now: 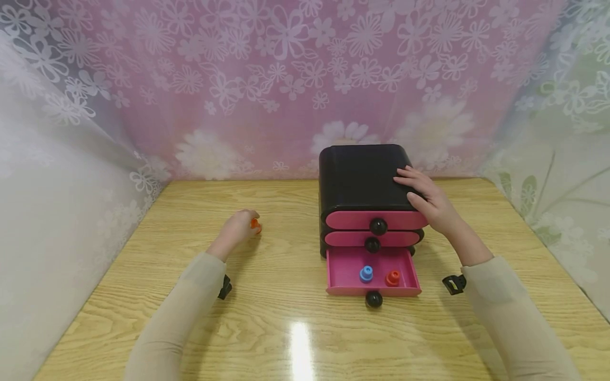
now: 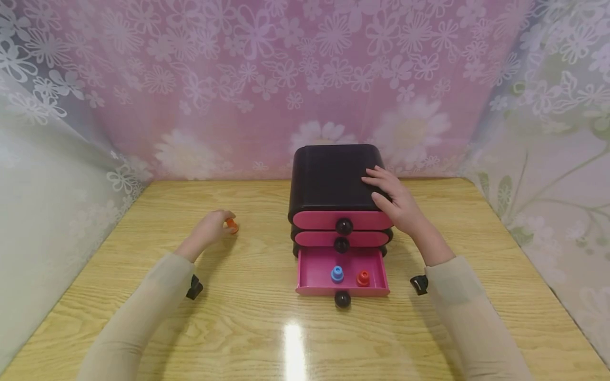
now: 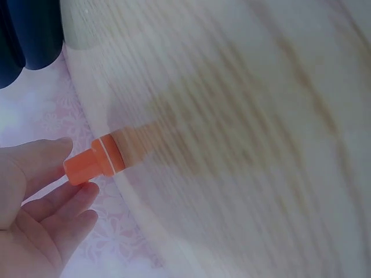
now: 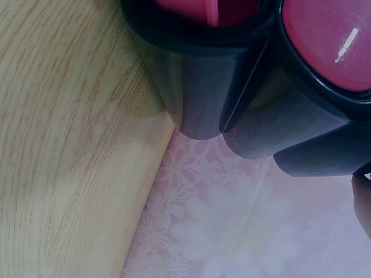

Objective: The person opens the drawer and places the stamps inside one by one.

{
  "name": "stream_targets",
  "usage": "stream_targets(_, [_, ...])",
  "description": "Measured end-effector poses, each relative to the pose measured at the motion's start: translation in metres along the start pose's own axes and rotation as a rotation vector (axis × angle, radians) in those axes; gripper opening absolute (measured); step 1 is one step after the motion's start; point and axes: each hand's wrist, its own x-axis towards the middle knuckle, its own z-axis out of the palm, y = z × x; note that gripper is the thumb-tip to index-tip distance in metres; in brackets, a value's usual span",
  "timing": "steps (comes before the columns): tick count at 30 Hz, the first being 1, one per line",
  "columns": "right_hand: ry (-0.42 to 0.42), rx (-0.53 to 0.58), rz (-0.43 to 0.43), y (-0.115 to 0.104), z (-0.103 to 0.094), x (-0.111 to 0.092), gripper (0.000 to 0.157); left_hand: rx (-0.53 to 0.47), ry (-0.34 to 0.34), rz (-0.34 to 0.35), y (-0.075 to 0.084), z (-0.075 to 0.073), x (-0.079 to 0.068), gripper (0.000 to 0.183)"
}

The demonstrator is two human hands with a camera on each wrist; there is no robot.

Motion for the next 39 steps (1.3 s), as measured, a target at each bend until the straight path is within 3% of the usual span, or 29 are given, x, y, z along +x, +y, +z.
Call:
stream_targets(13, [-0.011, -0.010, -0.009, -0.001, 0.000, -0.001, 0.036, -0.009, 0.010, 0.029, -0.002, 0.001, 0.000, 0.027])
stream_targets(25, [0.002, 0.000, 0.004, -0.042, 0.002, 0.005, 0.033, -0.005, 0.030, 0.062, -0.004, 0.001, -0.002, 0.022])
stream_targets(35, [-0.004, -0.004, 0.003, -0.041, 0.001, 0.005, 0.033, -0.076, 0.074, 0.066, 0.002, -0.004, -0.007, 0.021])
stream_targets(39, [0.003, 0.001, 0.001, -0.043, 0.001, 0.005, 0.033, -0.093, 0.114, 0.106, 0.008, -0.008, -0.011, 0.023])
